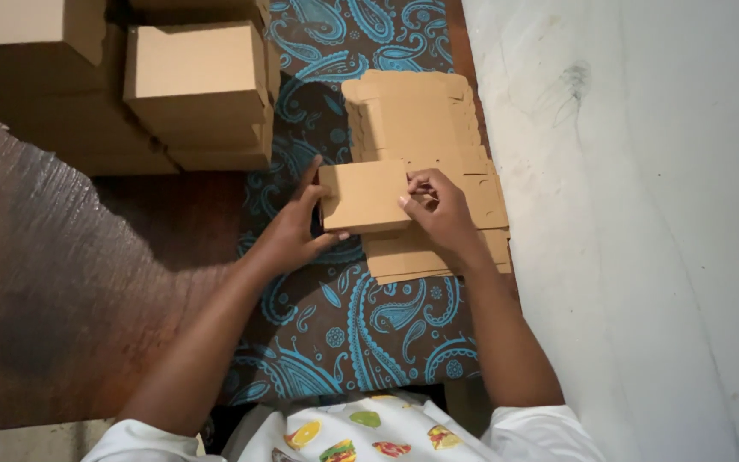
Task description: Assembling cardboard boxes by folding flat sheets along pre-scored lines and tucking in tabs.
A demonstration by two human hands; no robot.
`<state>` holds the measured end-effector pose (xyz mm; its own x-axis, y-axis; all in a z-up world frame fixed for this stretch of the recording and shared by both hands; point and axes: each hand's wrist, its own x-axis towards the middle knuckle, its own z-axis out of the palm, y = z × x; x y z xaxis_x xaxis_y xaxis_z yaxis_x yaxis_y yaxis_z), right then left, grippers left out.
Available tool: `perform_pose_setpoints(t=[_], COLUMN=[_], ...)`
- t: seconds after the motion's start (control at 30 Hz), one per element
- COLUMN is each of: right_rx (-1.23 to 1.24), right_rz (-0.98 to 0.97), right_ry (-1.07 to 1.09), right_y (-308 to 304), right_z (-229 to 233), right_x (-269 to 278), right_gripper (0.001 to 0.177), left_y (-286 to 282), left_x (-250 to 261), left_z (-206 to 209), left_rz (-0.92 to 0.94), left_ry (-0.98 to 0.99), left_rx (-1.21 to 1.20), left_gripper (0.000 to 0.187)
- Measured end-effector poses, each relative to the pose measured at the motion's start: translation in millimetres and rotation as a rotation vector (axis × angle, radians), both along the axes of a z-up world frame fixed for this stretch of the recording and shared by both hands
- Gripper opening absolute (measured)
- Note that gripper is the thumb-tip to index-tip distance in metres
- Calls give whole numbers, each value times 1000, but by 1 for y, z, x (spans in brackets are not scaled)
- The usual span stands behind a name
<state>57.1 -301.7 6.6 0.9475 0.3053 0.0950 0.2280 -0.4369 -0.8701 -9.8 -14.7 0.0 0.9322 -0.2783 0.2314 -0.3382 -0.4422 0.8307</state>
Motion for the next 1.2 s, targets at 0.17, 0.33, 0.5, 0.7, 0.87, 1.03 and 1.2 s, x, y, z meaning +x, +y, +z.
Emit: perform_pose_setpoints(t=[0.17, 0.33, 0.5, 0.7, 0.87, 1.03, 1.2], right_rx=[-73, -101, 247, 329, 455, 504, 413], right_rz=[204, 161, 308, 291, 337, 253, 178], right_ry=[-52, 84, -45, -155, -207, -165, -118], right_y=[7, 6, -9, -23, -11, -10, -8], right_z=[34, 24, -4, -18, 26, 47, 54], right_x=[-11, -11, 2, 12, -10, -20, -23], right_gripper=[53, 68, 72, 75, 86, 74, 84], left_y=[2, -9, -34, -41, -32, 14, 66], left_x=[5, -7, 11, -7, -17, -15, 10], left_z=[0, 34, -28, 20, 74, 135, 169], left_rz=[14, -23, 234, 240, 280, 327, 613], left_ry=[4, -15, -915, -1079, -1119, -1090, -1271], left_rx=[-21, -21, 603, 689, 782, 772, 810], left_gripper=[61, 57, 46, 40, 35, 41, 23])
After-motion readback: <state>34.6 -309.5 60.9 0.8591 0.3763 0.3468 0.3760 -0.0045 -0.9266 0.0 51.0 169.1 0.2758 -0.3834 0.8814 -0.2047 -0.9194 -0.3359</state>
